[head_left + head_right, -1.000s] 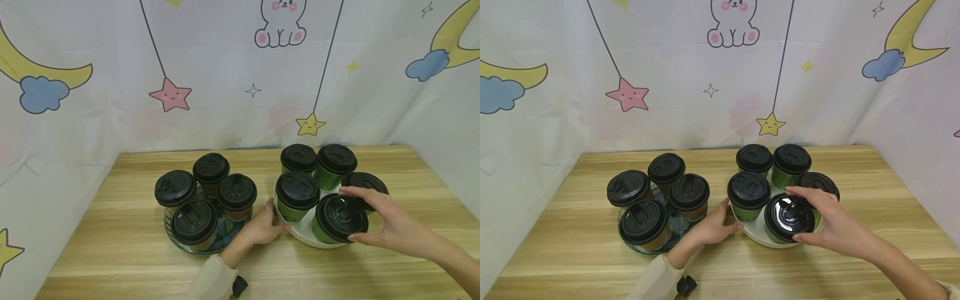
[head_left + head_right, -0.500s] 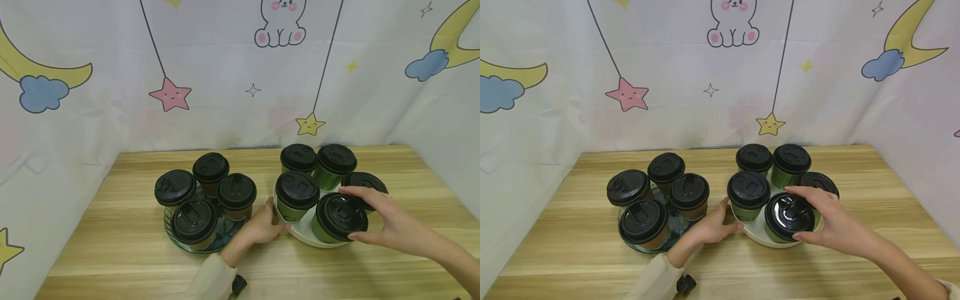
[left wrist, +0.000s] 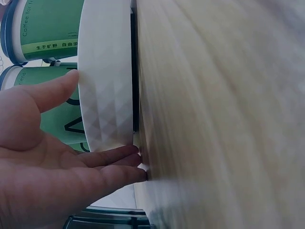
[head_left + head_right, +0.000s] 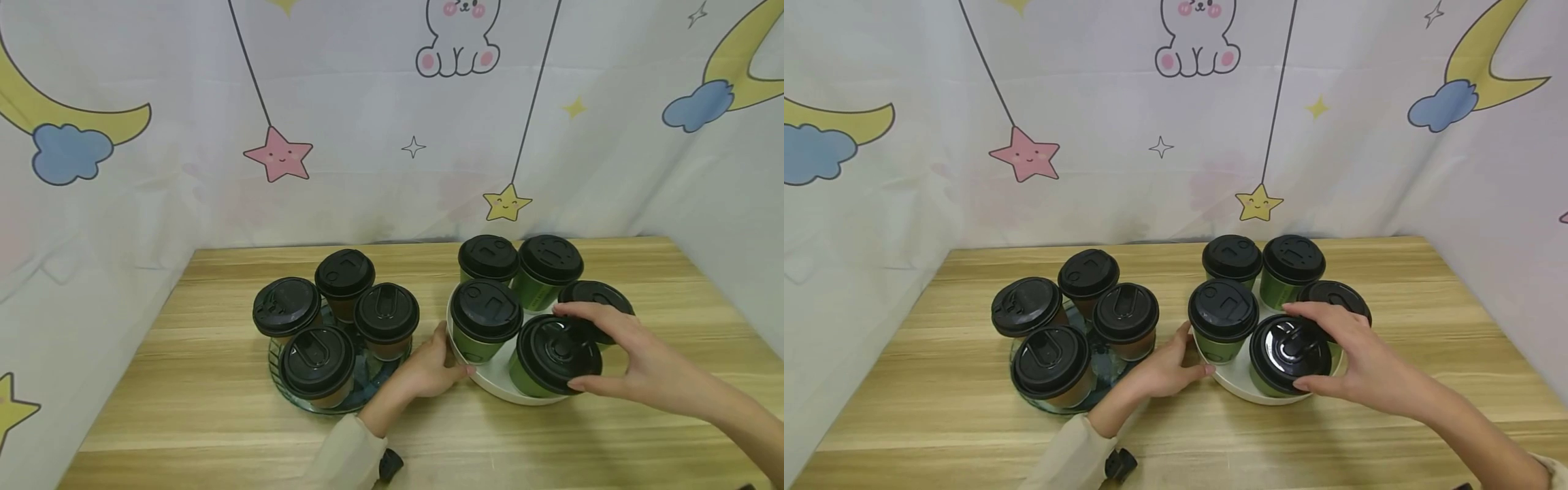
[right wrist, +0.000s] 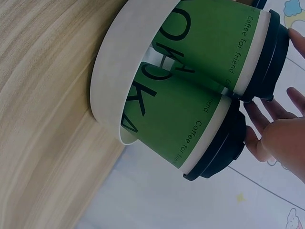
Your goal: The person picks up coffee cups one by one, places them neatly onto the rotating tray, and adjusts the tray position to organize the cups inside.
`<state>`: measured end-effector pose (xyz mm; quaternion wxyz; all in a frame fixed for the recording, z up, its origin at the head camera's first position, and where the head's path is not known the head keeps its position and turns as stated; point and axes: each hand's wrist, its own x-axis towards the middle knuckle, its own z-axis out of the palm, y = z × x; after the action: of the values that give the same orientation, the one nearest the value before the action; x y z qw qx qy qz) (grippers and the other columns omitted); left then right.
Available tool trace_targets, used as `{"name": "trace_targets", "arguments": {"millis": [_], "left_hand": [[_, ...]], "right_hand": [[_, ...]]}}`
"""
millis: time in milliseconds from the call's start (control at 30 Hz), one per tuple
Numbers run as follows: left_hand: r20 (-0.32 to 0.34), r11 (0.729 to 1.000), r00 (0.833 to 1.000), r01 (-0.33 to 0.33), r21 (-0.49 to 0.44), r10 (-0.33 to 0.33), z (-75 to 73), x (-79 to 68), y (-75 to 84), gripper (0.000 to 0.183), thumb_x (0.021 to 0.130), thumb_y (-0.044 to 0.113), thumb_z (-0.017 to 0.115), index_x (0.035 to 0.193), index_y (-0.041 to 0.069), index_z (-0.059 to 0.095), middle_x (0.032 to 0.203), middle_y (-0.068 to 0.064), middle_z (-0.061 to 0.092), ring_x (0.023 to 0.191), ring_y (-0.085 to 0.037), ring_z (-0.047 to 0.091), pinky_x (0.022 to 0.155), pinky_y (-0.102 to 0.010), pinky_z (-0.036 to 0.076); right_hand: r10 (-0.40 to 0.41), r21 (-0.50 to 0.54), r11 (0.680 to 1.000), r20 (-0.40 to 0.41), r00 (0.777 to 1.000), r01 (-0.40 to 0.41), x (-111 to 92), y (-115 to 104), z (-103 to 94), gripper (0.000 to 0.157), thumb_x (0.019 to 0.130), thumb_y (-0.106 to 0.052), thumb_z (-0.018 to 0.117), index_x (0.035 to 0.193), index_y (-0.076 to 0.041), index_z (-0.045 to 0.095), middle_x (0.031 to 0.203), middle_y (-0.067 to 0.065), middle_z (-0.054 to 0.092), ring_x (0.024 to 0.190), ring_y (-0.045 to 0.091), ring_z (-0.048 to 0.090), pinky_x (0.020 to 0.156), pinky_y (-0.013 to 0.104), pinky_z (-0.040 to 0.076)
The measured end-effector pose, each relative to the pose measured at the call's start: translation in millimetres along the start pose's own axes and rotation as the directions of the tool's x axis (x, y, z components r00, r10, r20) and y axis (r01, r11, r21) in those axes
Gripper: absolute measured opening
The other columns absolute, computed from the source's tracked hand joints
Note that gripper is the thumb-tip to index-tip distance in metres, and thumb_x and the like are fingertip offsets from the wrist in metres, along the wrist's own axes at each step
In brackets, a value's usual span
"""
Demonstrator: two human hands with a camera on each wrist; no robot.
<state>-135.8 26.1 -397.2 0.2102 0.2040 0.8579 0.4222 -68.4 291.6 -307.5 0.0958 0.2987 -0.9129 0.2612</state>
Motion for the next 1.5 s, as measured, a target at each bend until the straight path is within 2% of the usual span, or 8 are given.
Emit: {"name": "trace_targets", "arguments": {"millis": [133, 733, 933, 1033, 1267, 1500], "left_hand": [[-0.002, 1.000, 1.000, 0.002, 0.000, -0.002, -0.2, -0.4, 0.4, 0.086, 0.086, 0.031, 0.063, 0.141, -0.010, 0.011, 0.139, -0.029, 0.029, 0.130, -0.034, 0.028, 0.103, -0.046, 0.026], [-0.004, 0.999, 1.000, 0.017, -0.049, -0.017, -2.3, -5.2, 4.6, 0.090, 0.086, 0.033, 0.063, 0.142, -0.009, 0.008, 0.143, -0.027, 0.024, 0.133, -0.034, 0.021, 0.105, -0.047, 0.022], [-0.016, 0.997, 1.000, 0.019, -0.072, -0.020, -5.1, -8.3, 8.2, 0.090, 0.086, 0.033, 0.063, 0.144, -0.005, 0.006, 0.143, -0.028, 0.021, 0.133, -0.035, 0.020, 0.104, -0.049, 0.022], [-0.027, 0.997, 0.999, 0.019, -0.081, -0.021, -6.4, -9.6, 10.0, 0.089, 0.086, 0.033, 0.063, 0.144, -0.004, 0.006, 0.144, -0.026, 0.021, 0.133, -0.035, 0.020, 0.104, -0.049, 0.022], [-0.080, 0.995, 0.997, -0.022, -0.096, 0.014, -10.3, -14.1, 16.6, 0.088, 0.085, 0.032, 0.064, 0.144, -0.003, 0.009, 0.145, -0.024, 0.019, 0.134, -0.034, 0.019, 0.104, -0.049, 0.023], [-0.134, 0.993, 0.991, -0.041, -0.110, 0.026, -13.4, -19.3, 25.6, 0.090, 0.084, 0.032, 0.066, 0.145, 0.001, 0.009, 0.147, -0.022, 0.018, 0.134, -0.034, 0.018, 0.102, -0.051, 0.025]], "right_hand": [[0.016, 0.000, 1.000, 0.011, 1.000, -0.016, 1, 0, -1.2, 0.088, 0.059, -0.018, 0.086, 0.135, -0.014, 0.042, 0.129, -0.006, 0.045, 0.117, -0.002, 0.035, 0.088, 0.008, 0.029], [0.024, 0.038, 0.999, 0.022, 0.999, -0.025, 4, -1, -4.7, 0.084, 0.062, -0.015, 0.084, 0.134, -0.013, 0.042, 0.129, -0.007, 0.046, 0.116, -0.002, 0.038, 0.088, 0.007, 0.029], [0.010, 0.032, 0.999, 0.007, 1.000, -0.011, 7, -1, -8.8, 0.082, 0.063, -0.010, 0.084, 0.133, -0.011, 0.042, 0.129, -0.003, 0.047, 0.117, -0.003, 0.038, 0.090, 0.007, 0.028], [0.001, 0.036, 0.999, 0.000, 1.000, -0.001, 8, 1, -10.4, 0.083, 0.062, -0.008, 0.084, 0.133, -0.010, 0.042, 0.129, -0.002, 0.048, 0.117, -0.003, 0.038, 0.091, 0.008, 0.027], [0.016, 0.033, 0.999, -0.001, 1.000, -0.016, 10, 5, -13.7, 0.084, 0.063, -0.006, 0.082, 0.135, -0.013, 0.040, 0.131, -0.011, 0.045, 0.116, -0.004, 0.039, 0.088, 0.009, 0.027], [0.002, 0.037, 0.999, -0.023, 1.000, -0.001, 12, 10, -18.1, 0.084, 0.062, -0.001, 0.081, 0.134, -0.009, 0.040, 0.130, -0.011, 0.047, 0.114, -0.004, 0.041, 0.087, 0.010, 0.028]]}}
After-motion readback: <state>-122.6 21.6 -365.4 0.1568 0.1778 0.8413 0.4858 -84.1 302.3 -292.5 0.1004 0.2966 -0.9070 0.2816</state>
